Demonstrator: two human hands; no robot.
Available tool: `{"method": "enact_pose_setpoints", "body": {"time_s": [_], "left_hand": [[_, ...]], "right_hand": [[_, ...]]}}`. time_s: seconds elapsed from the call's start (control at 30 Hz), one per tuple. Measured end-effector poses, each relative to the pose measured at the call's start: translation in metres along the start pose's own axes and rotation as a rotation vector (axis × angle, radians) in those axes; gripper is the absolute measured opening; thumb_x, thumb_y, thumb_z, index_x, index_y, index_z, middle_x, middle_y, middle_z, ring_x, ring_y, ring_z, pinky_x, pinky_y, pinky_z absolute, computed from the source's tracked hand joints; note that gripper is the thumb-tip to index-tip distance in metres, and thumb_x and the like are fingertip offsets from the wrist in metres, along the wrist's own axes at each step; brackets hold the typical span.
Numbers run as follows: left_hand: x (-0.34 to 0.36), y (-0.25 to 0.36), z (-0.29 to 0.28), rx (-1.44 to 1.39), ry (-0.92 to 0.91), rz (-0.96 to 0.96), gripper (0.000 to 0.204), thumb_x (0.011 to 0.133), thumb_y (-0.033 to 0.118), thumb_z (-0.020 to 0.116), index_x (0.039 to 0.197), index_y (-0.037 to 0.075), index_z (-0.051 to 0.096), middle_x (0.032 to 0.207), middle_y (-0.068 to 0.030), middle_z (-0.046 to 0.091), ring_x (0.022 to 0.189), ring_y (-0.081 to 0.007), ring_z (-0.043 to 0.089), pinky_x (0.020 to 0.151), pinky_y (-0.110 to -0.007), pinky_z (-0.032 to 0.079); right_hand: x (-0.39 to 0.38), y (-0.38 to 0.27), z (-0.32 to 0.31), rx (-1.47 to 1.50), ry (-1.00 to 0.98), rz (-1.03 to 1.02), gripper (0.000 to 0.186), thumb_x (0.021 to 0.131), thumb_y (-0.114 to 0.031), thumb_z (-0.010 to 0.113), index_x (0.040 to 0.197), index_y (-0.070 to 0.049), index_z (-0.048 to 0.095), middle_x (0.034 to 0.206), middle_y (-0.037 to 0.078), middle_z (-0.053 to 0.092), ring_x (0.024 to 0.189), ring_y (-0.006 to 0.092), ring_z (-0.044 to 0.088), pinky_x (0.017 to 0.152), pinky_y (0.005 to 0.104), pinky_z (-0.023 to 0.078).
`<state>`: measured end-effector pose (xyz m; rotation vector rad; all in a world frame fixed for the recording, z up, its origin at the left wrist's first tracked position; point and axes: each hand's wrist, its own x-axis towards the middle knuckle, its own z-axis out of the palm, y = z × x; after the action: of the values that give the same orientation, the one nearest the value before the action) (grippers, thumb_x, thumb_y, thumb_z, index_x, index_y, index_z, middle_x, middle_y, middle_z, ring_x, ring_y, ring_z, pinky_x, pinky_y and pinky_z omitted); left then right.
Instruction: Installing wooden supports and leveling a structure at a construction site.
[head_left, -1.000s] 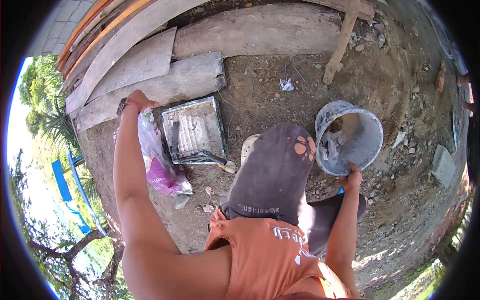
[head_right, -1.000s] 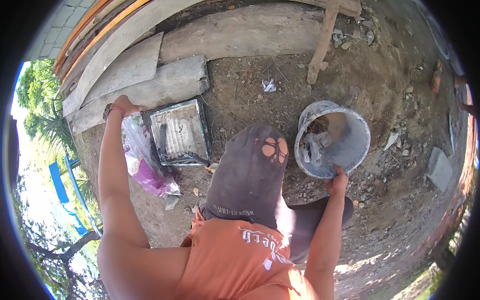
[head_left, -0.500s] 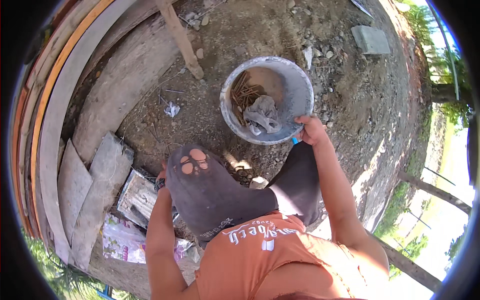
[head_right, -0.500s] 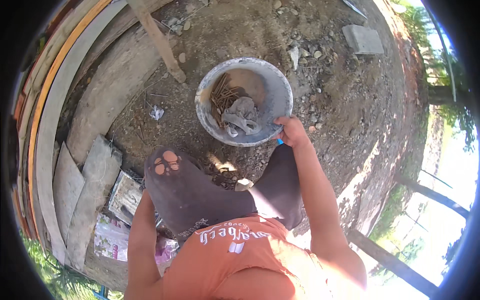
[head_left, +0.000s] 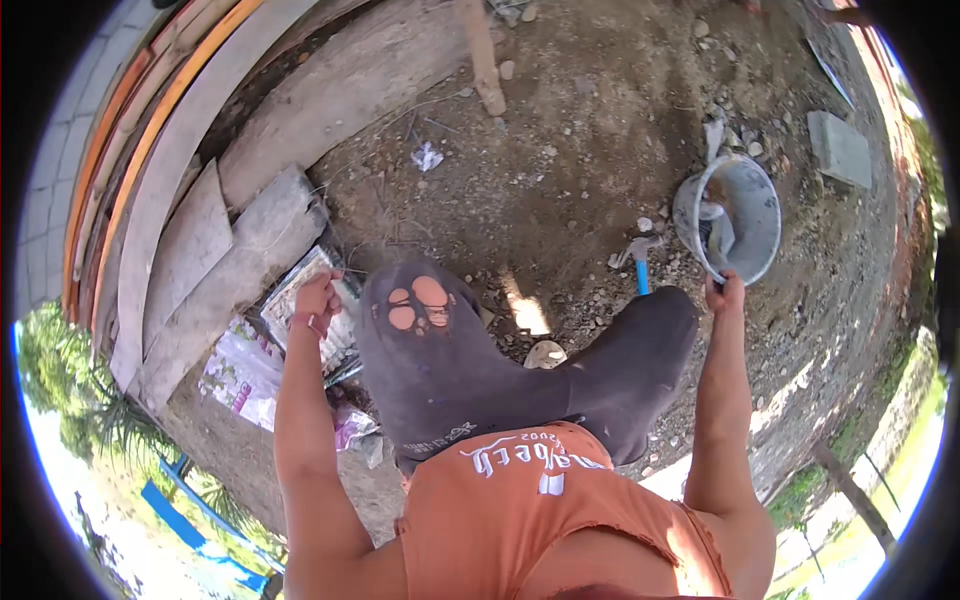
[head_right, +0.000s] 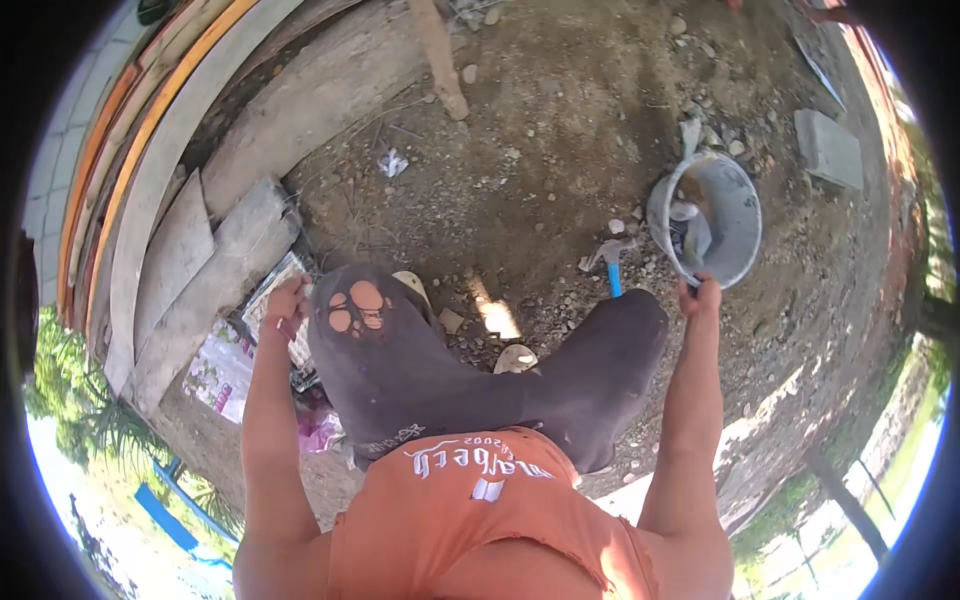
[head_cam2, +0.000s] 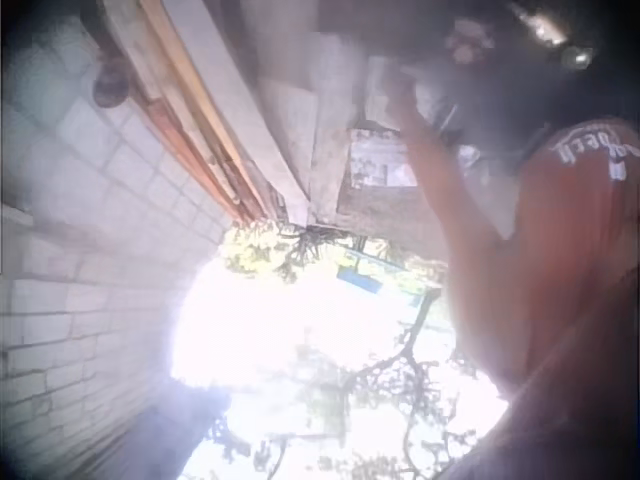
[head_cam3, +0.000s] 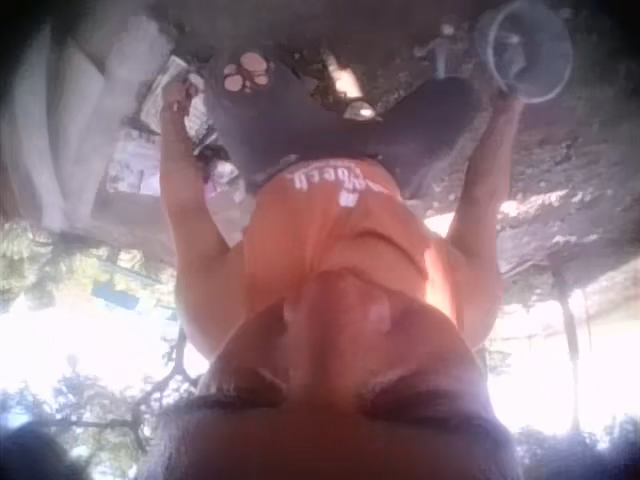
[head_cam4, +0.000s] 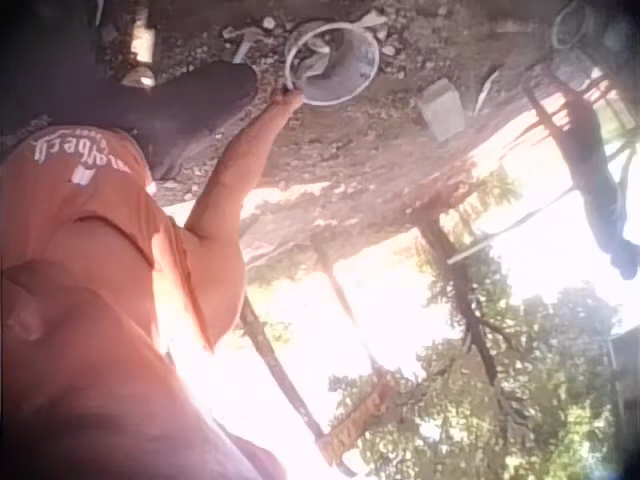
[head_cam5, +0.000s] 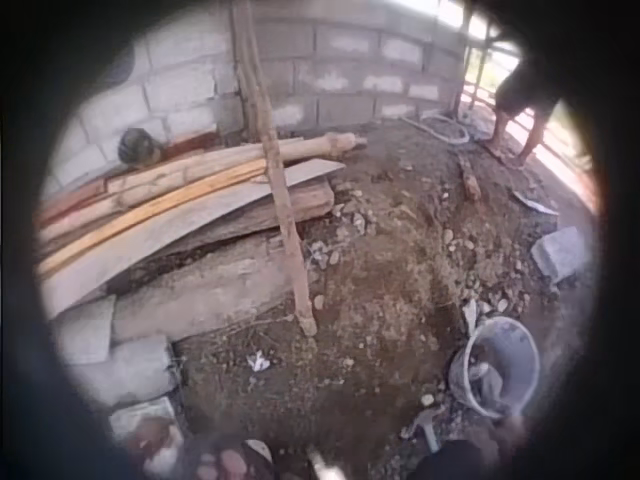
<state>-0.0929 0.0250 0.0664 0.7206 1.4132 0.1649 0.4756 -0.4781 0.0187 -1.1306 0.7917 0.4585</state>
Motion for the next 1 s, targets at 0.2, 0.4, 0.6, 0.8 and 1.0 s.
{"method": "enact_pose_setpoints", "body": {"time_s": [0.2, 0.4, 0.6, 0.8, 1.0], "left_hand": [[-0.038, 0.054, -0.073, -0.427, 0.376, 0.34, 0.027, 0.09, 0.027, 0.039, 0.086, 0.003, 0.05, 0.051, -0.0017, 0.035, 0.046, -0.0166, 0.039, 0.042, -0.032, 0.032], [-0.155, 0.142, -0.263, -0.503, 0.817, 0.928, 0.018, 0.088, 0.01, 0.034, 0.097, -0.001, 0.045, 0.059, -0.0083, 0.046, 0.054, -0.0197, 0.045, 0.054, -0.035, 0.04], [-0.217, 0.168, -0.446, -0.338, 0.903, 0.97, 0.025, 0.089, 0.012, 0.027, 0.111, 0.003, 0.035, 0.096, -0.017, 0.052, 0.086, -0.0274, 0.059, 0.058, -0.03, 0.047], [-0.125, 0.166, -0.212, -0.054, 0.823, 0.208, 0.049, 0.082, 0.024, 0.052, 0.12, -0.002, 0.034, 0.106, -0.022, 0.051, 0.063, -0.0245, 0.061, 0.038, -0.025, 0.042], [-0.063, 0.164, -0.09, 0.765, 0.802, 0.133, 0.045, 0.075, 0.032, 0.061, 0.103, -0.002, 0.052, 0.083, -0.0138, 0.058, 0.05, -0.0195, 0.06, 0.037, -0.026, 0.042]], "right_hand": [[0.028, -0.026, -0.004, -0.218, -0.16, 0.195, 0.039, 0.075, -0.001, 0.032, 0.109, 0.019, 0.038, 0.107, 0.03, 0.047, 0.093, 0.0398, 0.053, 0.07, 0.0328, 0.055], [0.004, -0.025, 0.021, -0.28, -0.177, 0.205, 0.039, 0.077, -0.001, 0.03, 0.111, 0.018, 0.037, 0.108, 0.03, 0.047, 0.094, 0.0383, 0.054, 0.073, 0.0333, 0.055], [0.014, -0.014, 0.013, -0.272, -0.21, 0.129, 0.035, 0.079, 0.0, 0.031, 0.108, 0.017, 0.04, 0.106, 0.027, 0.049, 0.096, 0.0372, 0.053, 0.074, 0.0322, 0.055], [-0.014, -0.012, 0.013, -0.238, -0.251, 0.096, 0.037, 0.088, -0.011, 0.035, 0.117, 0.012, 0.034, 0.113, 0.023, 0.047, 0.1, 0.0341, 0.051, 0.081, 0.0358, 0.051], [-0.132, -0.007, 0.041, -0.336, -0.279, 0.094, 0.049, 0.089, -0.03, 0.043, 0.123, 0.005, 0.032, 0.111, 0.019, 0.05, 0.094, 0.0278, 0.055, 0.072, 0.0319, 0.053]]}}
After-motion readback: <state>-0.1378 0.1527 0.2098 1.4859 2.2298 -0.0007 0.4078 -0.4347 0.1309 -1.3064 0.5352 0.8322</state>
